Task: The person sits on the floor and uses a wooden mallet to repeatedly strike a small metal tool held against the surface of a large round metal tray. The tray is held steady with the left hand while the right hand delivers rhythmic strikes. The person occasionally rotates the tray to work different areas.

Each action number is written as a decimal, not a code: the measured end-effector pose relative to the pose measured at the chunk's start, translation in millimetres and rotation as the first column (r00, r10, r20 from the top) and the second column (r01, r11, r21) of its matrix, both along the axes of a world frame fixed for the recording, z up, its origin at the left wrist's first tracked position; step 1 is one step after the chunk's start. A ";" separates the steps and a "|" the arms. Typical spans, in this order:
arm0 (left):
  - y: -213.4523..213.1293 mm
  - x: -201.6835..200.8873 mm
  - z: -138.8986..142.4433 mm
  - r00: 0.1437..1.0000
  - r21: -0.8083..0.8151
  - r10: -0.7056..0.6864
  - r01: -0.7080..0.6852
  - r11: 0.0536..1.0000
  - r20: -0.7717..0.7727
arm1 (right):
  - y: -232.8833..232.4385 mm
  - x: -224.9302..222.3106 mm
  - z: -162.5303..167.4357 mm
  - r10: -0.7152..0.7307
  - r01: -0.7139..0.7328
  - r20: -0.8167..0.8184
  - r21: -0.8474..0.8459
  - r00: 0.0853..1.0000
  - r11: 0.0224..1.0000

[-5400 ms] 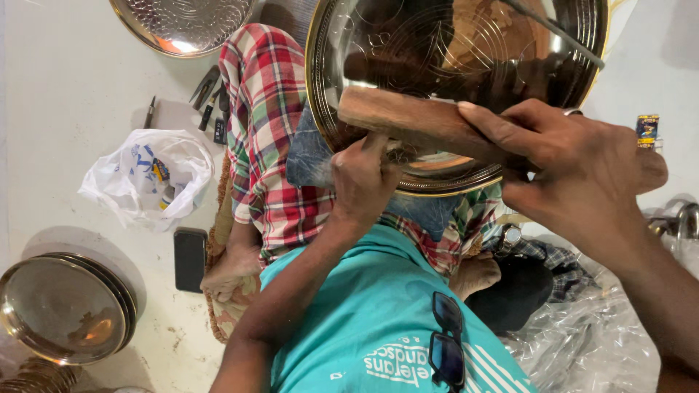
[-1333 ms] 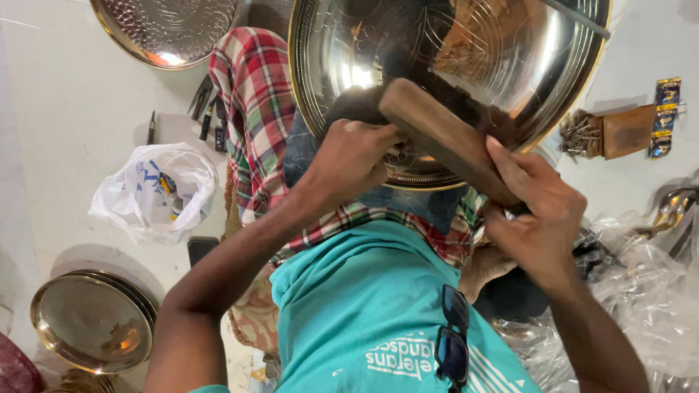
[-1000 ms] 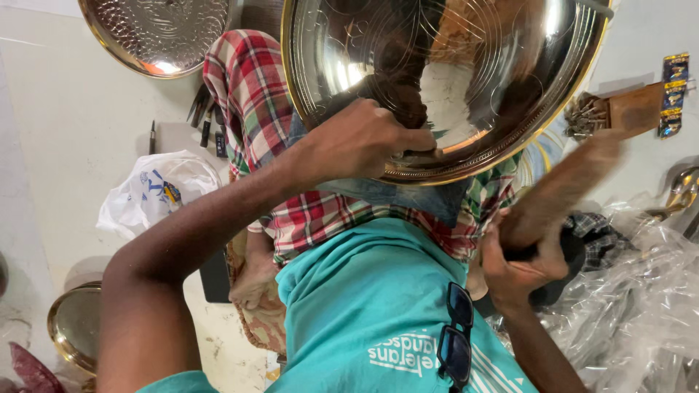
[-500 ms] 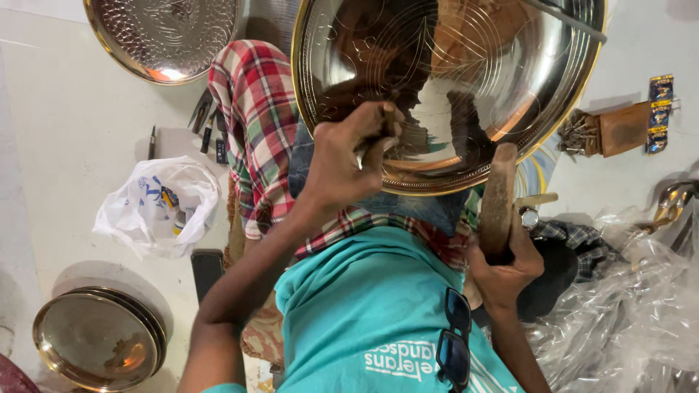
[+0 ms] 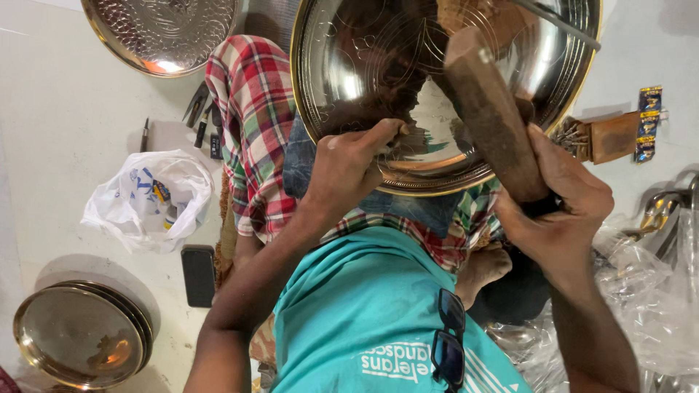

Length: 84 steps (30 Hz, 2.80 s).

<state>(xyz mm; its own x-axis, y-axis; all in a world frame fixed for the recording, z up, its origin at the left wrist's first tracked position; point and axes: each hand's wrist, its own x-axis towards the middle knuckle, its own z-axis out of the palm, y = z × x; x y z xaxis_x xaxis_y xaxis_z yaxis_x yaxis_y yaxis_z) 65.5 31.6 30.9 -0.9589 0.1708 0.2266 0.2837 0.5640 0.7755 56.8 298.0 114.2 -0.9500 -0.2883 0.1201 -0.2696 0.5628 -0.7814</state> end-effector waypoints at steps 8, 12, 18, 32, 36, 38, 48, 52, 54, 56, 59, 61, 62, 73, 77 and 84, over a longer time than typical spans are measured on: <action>10.3 16.7 -7.3 0.976 -0.066 0.204 -0.199 0.978 0.072 | -17.9 -40.8 27.1 0.358 -0.339 0.062 0.506 0.932 0.793; 20.4 29.0 -6.9 0.943 0.046 0.333 -0.331 0.942 -0.021 | -29.2 -54.0 31.7 0.351 -0.356 0.075 0.303 0.934 0.884; 32.2 38.5 -10.2 0.879 0.020 0.476 -0.476 0.879 -0.018 | -40.7 -69.9 39.7 0.442 -0.444 0.098 0.378 0.892 0.812; 40.5 44.0 3.7 0.844 0.163 0.536 -0.530 0.832 0.003 | -45.0 -63.8 35.5 0.365 -0.418 0.208 0.360 0.908 0.834; 41.9 46.9 -3.5 0.834 0.095 0.552 -0.549 0.830 -0.001 | -47.2 -61.7 32.9 0.406 -0.416 0.136 0.501 0.904 0.759; 41.5 48.6 -6.9 0.836 0.094 0.548 -0.547 0.832 0.009 | -51.6 -62.9 35.6 0.412 -0.438 0.174 0.530 0.894 0.726; 45.0 54.8 -19.5 0.808 0.034 0.590 -0.589 0.807 0.000 | -71.5 -75.0 65.0 0.632 -0.430 -0.043 0.698 0.773 0.573; 45.7 57.2 -22.7 0.813 0.062 0.582 -0.581 0.812 -0.006 | -71.3 -76.1 60.4 0.639 -0.446 -0.025 0.695 0.768 0.564; 45.1 57.7 -23.2 0.812 0.060 0.583 -0.583 0.810 0.010 | -70.2 -76.7 56.6 0.661 -0.460 -0.032 0.694 0.750 0.554; 44.1 57.9 -22.6 0.819 0.060 0.571 -0.574 0.817 0.056 | -69.4 -75.8 52.5 0.672 -0.447 -0.087 0.683 0.735 0.578; 42.1 56.9 -19.5 0.837 0.060 0.539 -0.545 0.836 0.094 | -69.6 -73.7 45.7 0.629 -0.492 0.065 0.686 0.775 0.536; 41.3 55.5 -15.9 0.849 0.103 0.524 -0.528 0.843 0.068 | -67.9 -71.5 44.7 0.626 -0.417 -0.032 0.720 0.779 0.555; 40.7 54.7 -13.9 0.856 0.123 0.513 -0.516 0.848 0.056 | -67.5 -71.0 44.6 0.621 -0.376 -0.080 0.733 0.780 0.567; 28.4 31.0 -12.0 0.932 0.049 0.361 -0.362 0.931 0.019 | -63.8 -67.4 39.2 0.416 -0.401 0.088 0.499 0.905 0.768; 18.4 22.1 -13.2 0.973 0.099 0.231 -0.232 0.968 0.023 | -50.7 -50.8 28.5 0.149 -0.165 0.141 0.112 0.979 0.980; -3.0 -3.2 -11.2 0.990 -0.029 -0.103 0.106 0.994 0.097 | -21.5 -2.0 -16.5 -0.110 0.115 0.052 -0.105 0.993 0.988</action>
